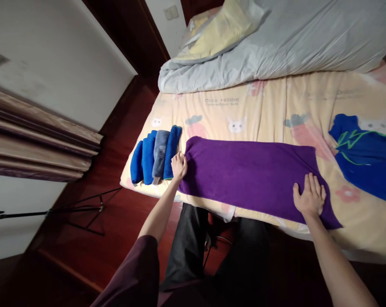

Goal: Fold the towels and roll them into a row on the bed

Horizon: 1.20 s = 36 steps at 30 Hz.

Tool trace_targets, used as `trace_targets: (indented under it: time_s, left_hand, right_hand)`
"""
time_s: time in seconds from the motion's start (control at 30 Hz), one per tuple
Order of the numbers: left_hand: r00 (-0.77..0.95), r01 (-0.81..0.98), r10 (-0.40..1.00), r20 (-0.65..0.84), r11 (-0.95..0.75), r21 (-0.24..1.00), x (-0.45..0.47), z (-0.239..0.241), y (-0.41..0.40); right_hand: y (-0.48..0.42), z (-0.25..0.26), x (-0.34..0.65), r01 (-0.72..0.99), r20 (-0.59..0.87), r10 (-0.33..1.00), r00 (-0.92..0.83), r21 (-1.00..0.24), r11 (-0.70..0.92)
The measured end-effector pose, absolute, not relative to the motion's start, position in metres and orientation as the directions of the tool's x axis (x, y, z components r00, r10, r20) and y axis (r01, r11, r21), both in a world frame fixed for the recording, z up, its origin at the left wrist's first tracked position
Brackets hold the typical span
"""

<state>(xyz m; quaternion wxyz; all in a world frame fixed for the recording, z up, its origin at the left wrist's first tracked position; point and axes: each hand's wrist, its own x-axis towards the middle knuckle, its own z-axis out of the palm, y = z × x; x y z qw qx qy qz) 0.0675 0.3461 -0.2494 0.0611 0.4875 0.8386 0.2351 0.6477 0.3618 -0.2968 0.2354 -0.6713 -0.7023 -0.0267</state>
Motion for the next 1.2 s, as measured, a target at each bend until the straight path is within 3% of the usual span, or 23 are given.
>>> trace_targets:
  time_s: [0.1,0.23,0.33,0.43,0.5,0.6,0.7,0.73,0.8,0.97,1.2]
  left_hand:
    - [-0.613,0.605,0.786,-0.079,0.531,0.593,0.035,-0.241,0.404]
    - [-0.585,0.355,0.760,-0.282,0.553,0.754,0.012,-0.244,0.459]
    - [-0.514,0.239,0.798,-0.314,0.485,0.842,0.010,-0.250,0.481]
    - [-0.533,0.261,0.819,-0.212,0.398,0.880,0.011,-0.252,0.492]
    - [-0.582,0.396,0.809,-0.085,0.373,0.839,0.017,-0.250,0.492]
    - [-0.557,0.691,0.817,0.151,0.355,0.630,0.041,-0.248,0.476]
    - [-0.201,0.894,0.961,0.190,0.101,0.436,0.082,-0.253,0.443]
    - [-0.054,0.912,0.988,0.147,-0.011,0.410,0.095,-0.256,0.432]
    - [0.068,0.915,0.995,0.075,-0.092,0.392,0.111,-0.265,0.417]
    - [-0.163,0.912,0.983,0.082,0.119,0.392,0.090,-0.279,0.432]
    - [-0.231,0.922,0.970,0.068,0.196,0.334,0.064,-0.281,0.458]
  right_hand:
    - [0.363,-0.300,0.649,0.953,0.397,0.918,0.016,-0.284,0.106]
    - [0.364,-0.301,0.650,0.951,0.413,0.911,0.019,-0.288,0.110]
    - [0.364,-0.299,0.648,0.948,0.417,0.908,0.036,-0.303,0.101]
    - [0.364,-0.297,0.646,0.944,0.401,0.914,0.054,-0.318,0.084]
    - [0.364,-0.295,0.645,0.943,0.373,0.925,0.073,-0.327,0.057]
    - [0.364,-0.293,0.644,0.941,0.351,0.933,0.083,-0.336,0.043]
    - [0.364,-0.293,0.645,0.941,0.378,0.924,0.053,-0.328,0.080]
    - [0.364,-0.294,0.645,0.942,0.386,0.922,0.044,-0.323,0.091]
    - [0.364,-0.296,0.646,0.943,0.392,0.920,0.031,-0.315,0.102]
    - [0.364,-0.299,0.648,0.956,0.386,0.922,0.023,-0.278,0.092]
    - [0.361,-0.286,0.643,0.985,0.247,0.969,0.021,-0.169,0.022]
